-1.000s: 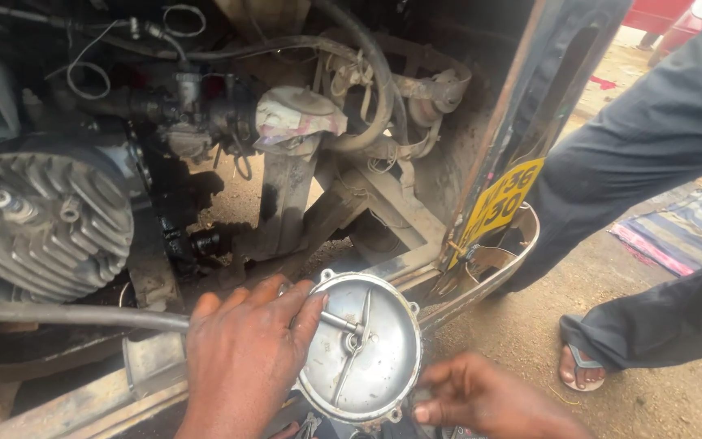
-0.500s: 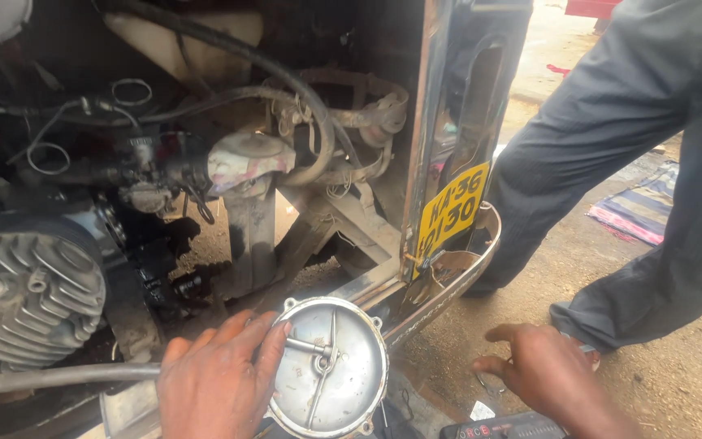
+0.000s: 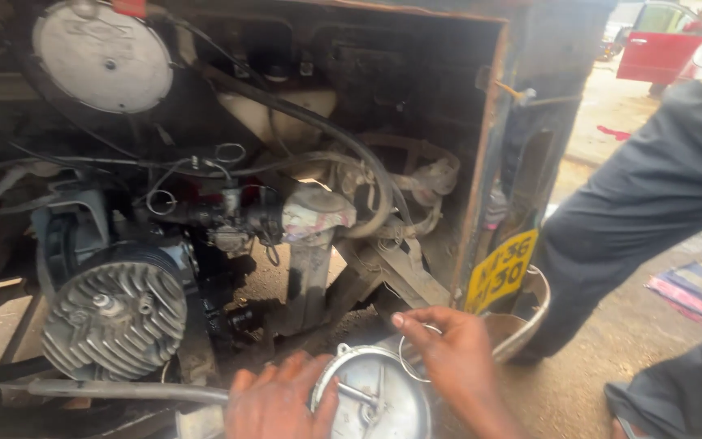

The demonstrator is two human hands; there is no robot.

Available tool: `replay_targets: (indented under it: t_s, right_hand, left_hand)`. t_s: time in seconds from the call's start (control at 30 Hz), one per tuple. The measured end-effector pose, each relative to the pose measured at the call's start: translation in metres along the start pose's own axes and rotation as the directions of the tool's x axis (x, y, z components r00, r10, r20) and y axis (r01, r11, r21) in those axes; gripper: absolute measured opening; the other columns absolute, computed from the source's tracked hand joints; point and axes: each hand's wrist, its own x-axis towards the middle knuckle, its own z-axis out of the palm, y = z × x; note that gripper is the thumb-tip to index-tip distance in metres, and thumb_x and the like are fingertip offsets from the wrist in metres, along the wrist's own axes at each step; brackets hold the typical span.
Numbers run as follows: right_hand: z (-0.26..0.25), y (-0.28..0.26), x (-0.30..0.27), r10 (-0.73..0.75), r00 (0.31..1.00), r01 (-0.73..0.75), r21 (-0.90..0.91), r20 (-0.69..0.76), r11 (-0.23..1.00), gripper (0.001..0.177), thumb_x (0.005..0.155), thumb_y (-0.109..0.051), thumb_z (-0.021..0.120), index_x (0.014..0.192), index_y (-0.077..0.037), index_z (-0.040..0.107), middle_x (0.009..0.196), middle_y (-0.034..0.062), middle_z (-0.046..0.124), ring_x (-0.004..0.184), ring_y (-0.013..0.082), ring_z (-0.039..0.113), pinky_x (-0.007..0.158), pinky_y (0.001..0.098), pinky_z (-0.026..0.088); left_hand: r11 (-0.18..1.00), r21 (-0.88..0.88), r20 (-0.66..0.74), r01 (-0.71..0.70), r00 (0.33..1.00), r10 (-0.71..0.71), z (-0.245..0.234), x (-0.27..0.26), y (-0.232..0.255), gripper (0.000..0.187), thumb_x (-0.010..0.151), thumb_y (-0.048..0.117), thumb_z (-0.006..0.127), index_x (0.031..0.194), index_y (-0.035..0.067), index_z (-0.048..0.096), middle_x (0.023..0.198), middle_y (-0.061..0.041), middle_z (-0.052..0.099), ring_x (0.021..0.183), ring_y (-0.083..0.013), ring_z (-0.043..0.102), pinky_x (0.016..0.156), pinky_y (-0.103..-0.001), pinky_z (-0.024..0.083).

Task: Repair and assemble components within an engine bay, including working on a circular housing component.

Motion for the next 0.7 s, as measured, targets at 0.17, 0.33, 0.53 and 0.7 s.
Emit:
replay_targets:
  t_s: [0.17,0.33,0.53,0.7]
  right_hand:
    - [0.051,-0.018,0.002,-0.291,0.947,0.185,-0.516,-0.133,0.837,0.040,0.084,-0.046,0.078,0.085,-0.006,0.082,0.061,0.0147,0.072,0.057,0.0275,0.069,0.057,0.0423,0.054]
    - [0.074,-0.036,-0.006,-0.419,0.903,0.240,-0.697,-0.094,0.675,0.040,0.089,-0.048,0.068,0.080,-0.010,0.077,0.072,0.0164,0.073,0.069,0.0377,0.071,0.061,0.0492,0.054]
    - [0.086,-0.034,-0.005,-0.420,0.903,0.231,-0.714,-0.095,0.660,0.033,0.087,-0.045,0.067,0.083,-0.015,0.077,0.081,0.0131,0.075,0.073,0.0364,0.072,0.064,0.0485,0.055]
    - [0.091,-0.029,-0.001,-0.462,0.885,0.270,-0.738,-0.063,0.619,0.031,0.087,-0.043,0.068,0.081,-0.014,0.077,0.082,0.0132,0.074,0.072,0.0354,0.071,0.062,0.0487,0.055]
  left_hand:
    - [0.995,-0.090,0.032,-0.040,0.999,0.043,0.002,0.002,-0.007,0.050,0.081,0.049,0.065,0.125,0.029,0.073,0.128,-0.012,0.069,0.096,-0.0259,0.074,0.079,-0.043,0.047]
    - [0.986,-0.145,-0.031,-0.084,0.996,0.081,0.004,0.002,-0.012,0.047,0.078,0.042,0.069,0.121,0.025,0.075,0.123,-0.017,0.070,0.092,-0.0294,0.074,0.074,-0.044,0.048]
    - [0.978,-0.209,0.040,-0.027,0.999,0.036,-0.001,0.003,-0.010,0.046,0.079,0.039,0.070,0.123,0.024,0.074,0.122,-0.016,0.071,0.088,-0.0290,0.074,0.073,-0.044,0.046]
    - [0.971,-0.238,0.064,-0.009,0.998,0.025,-0.007,0.003,-0.011,0.056,0.078,0.039,0.074,0.128,0.016,0.066,0.120,-0.014,0.071,0.090,-0.0296,0.072,0.077,-0.045,0.043]
